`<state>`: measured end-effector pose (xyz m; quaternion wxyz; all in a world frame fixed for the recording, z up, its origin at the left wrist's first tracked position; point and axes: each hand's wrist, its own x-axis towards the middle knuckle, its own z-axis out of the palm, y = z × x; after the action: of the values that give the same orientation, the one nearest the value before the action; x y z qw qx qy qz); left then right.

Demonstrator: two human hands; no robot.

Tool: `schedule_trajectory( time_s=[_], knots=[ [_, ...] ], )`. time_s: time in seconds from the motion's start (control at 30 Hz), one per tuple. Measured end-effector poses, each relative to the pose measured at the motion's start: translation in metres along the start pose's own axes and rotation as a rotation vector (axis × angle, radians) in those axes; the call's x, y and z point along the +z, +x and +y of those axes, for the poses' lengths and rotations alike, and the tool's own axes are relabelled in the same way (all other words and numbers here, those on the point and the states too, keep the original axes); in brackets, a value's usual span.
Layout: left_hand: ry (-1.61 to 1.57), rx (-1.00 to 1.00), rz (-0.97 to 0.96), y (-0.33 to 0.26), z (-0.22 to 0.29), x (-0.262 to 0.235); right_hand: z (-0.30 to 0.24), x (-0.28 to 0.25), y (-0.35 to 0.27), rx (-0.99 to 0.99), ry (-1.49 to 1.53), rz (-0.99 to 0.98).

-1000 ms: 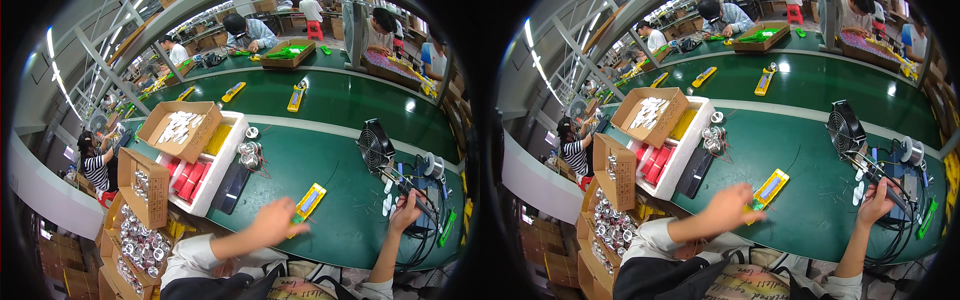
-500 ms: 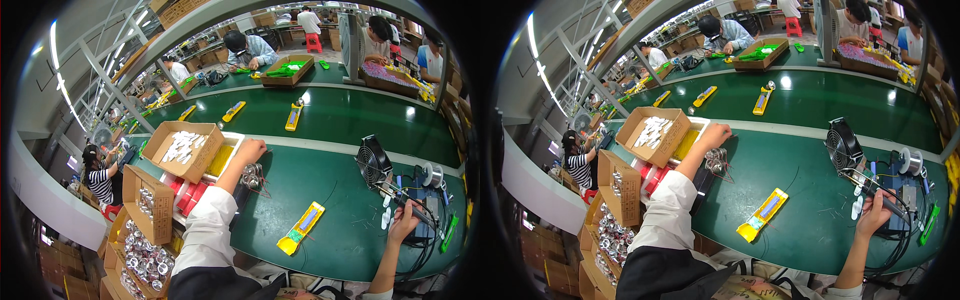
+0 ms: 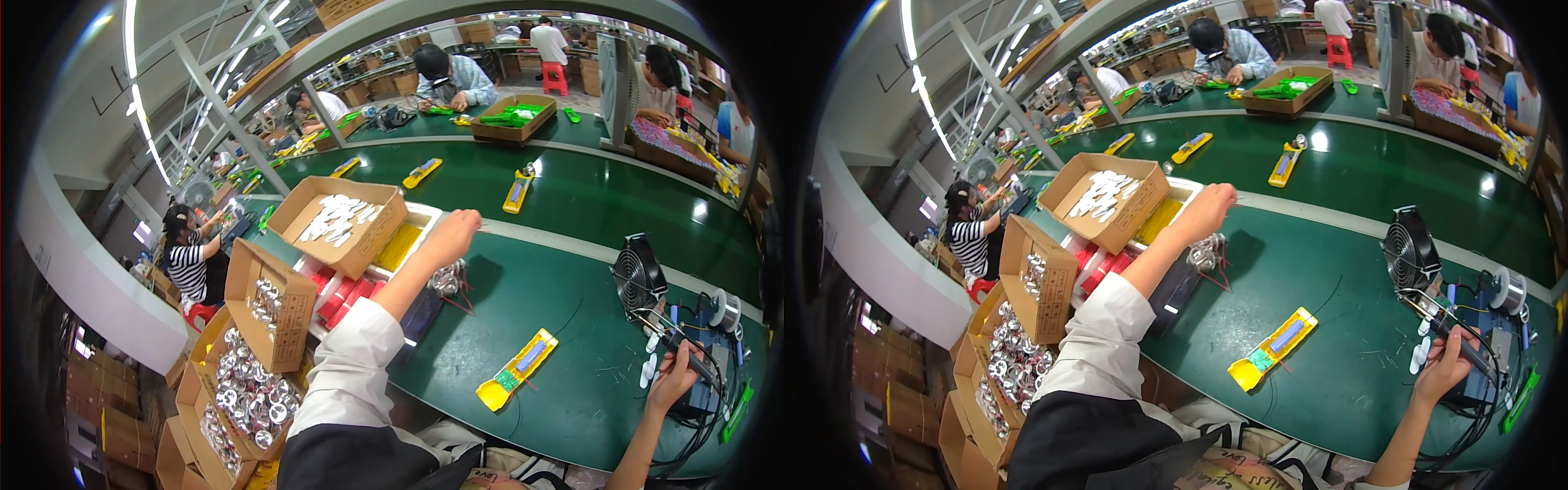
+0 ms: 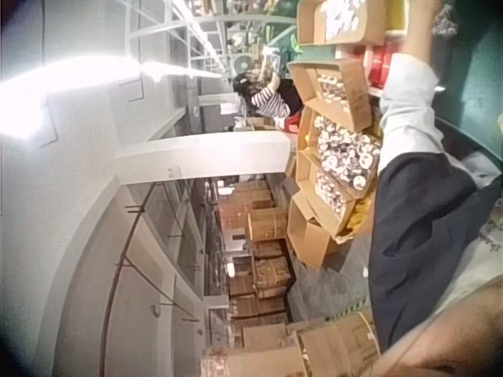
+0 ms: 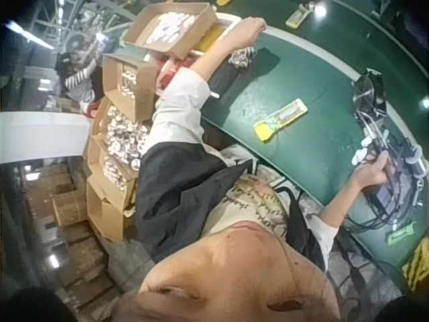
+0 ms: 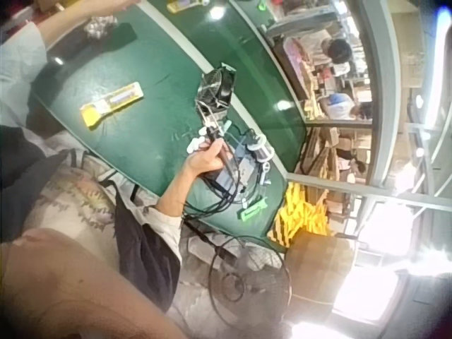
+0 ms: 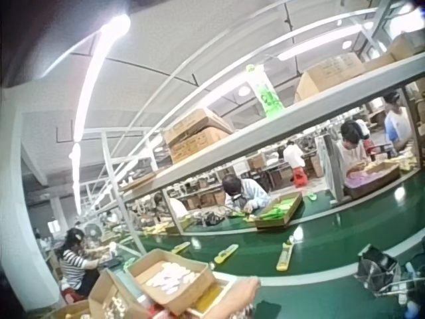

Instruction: The person solders wires to the circuit boards inside flashlight bodies using a soldering iron, places completed assemblies onto the conveyor belt, and solders components into additional flashlight casings.

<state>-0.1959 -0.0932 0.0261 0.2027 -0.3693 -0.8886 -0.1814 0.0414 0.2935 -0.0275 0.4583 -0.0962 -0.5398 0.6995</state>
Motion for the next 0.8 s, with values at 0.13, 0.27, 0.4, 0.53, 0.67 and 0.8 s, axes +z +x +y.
schedule_trajectory(
  time_s=[0.13, 0.27, 0.4, 0.53, 0.67, 0.8],
  knots=[
    [-0.167, 0.076, -0.205, -0.047, 0.072, -0.024, -0.002, -0.002, -0.001, -0.015, -0.013, 0.006],
    [-0.155, 0.070, -0.524, -0.127, 0.126, -0.026, 0.003, -0.005, -0.003, -0.006, 0.035, -0.048],
    [-0.183, -0.059, -0.329, -0.179, 0.164, -0.010, -0.003, 0.006, -0.005, 0.015, -0.159, -0.080],
    [-0.128, -0.230, -0.085, -0.188, 0.186, 0.013, 0.015, 0.000, -0.004, 0.023, -0.412, -0.172],
    [-0.178, -0.479, 0.038, -0.180, 0.195, 0.020, 0.023, 0.005, -0.013, -0.049, -0.432, -0.229],
    [-0.174, -0.554, 0.140, -0.179, 0.197, 0.025, 0.025, 0.002, -0.023, -0.033, -0.564, -0.317]
  ],
)
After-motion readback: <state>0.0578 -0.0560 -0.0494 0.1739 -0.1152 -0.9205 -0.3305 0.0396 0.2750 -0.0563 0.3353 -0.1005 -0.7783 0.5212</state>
